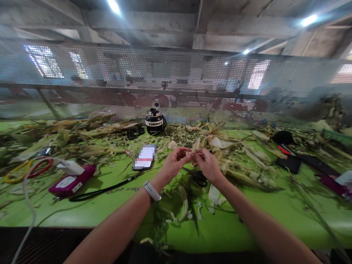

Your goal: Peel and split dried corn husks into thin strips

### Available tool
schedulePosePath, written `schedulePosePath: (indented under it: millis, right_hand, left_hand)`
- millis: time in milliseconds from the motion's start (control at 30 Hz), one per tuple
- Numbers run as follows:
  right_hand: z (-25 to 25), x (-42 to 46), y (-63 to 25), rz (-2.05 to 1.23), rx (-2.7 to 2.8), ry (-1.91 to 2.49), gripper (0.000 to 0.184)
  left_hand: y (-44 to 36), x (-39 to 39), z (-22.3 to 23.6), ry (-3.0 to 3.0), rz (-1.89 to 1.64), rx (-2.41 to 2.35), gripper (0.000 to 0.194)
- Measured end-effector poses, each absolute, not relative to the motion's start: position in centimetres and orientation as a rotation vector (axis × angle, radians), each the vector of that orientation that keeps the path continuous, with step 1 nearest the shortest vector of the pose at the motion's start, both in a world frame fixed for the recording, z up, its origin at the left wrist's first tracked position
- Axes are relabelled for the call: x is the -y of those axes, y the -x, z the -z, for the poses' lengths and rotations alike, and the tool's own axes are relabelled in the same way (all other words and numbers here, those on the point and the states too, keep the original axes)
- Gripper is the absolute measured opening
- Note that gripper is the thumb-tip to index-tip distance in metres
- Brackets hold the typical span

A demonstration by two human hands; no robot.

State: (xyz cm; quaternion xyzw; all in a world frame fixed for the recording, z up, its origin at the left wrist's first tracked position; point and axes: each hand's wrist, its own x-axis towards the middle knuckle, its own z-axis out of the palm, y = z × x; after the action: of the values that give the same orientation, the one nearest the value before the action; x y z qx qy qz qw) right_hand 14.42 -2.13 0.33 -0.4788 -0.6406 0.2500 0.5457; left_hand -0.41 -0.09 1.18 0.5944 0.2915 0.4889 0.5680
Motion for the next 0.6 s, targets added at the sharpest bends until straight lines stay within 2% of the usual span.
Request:
schedulePosePath:
  millis: [100,233,400,467,600]
  right_hand:
    - [-0.1,2.1,-14.2,-0.701,1.482,1.103,0.020]
    - [0.2,1.9,-14.0,-0.809,1.436,1.103,0.023]
    - [-0.1,1.9,-14.3,-0.880,1.387,1.232,0.032]
    - [-0.5,2.1,-14.5,-0.775,1.520,1.321,0.031]
    - [-1.1,2.7,-14.8,-0.309,1.873,1.313,0.017]
  left_hand:
    - [0.1,0.1,-0.8,-1.222,-1.127,-0.620,0.037]
    - [0.2,-0.2,-0.5,-1.203,-1.040,-0.580,0.031]
    - [0.5,-0.4,-0.8,-1.348,-1.201,-0.694,0.023]
    - [0.7,-0.7,-0.8,-1.416,-1.271,-0.774,0.020]
    - [1.0,-1.3,-0.5,-1.489,-1.300,-0.843,0.018]
